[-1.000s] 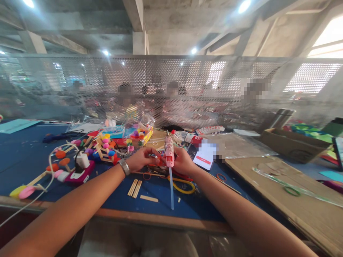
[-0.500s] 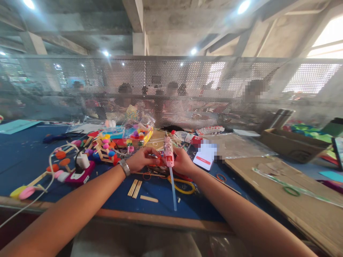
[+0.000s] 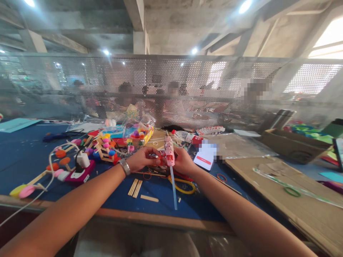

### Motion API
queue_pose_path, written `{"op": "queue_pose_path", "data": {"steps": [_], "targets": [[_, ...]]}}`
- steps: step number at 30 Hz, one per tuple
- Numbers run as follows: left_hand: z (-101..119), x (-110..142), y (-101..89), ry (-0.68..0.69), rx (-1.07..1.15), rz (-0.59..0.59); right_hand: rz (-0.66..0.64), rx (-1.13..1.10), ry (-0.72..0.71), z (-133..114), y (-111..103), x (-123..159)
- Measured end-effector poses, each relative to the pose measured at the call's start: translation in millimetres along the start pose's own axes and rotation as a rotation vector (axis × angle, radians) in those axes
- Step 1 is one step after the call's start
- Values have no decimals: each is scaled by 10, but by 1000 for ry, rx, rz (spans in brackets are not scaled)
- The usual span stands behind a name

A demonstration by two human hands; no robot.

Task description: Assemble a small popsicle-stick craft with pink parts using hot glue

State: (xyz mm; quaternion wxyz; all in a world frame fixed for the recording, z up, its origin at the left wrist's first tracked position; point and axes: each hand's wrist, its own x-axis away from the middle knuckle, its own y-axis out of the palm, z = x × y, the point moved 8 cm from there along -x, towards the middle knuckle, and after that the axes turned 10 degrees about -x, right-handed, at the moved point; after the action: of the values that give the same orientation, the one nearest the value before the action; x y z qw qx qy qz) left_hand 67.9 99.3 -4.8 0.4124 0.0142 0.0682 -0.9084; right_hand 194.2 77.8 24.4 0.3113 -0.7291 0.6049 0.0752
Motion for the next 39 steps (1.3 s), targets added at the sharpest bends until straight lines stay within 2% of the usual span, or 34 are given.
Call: {"op": "queue_pose_path", "data": {"steps": [14,22,30,34,39], "targets": [[14,-23,-100,57,-54,66,85,-124,-24,-22,-93,-32],[45,-12,-43,51,-6,49,-13,-87,-12,-6,8,5],[-16,-10,2,2,8,-13,-14,-7,-18,9,20,14],[12,-18,17,38,1,-13,-10,18,-23,-29,15,23],[8,-25,1,16,-5,-3,-18,27,-22,-42,15,25]]}}
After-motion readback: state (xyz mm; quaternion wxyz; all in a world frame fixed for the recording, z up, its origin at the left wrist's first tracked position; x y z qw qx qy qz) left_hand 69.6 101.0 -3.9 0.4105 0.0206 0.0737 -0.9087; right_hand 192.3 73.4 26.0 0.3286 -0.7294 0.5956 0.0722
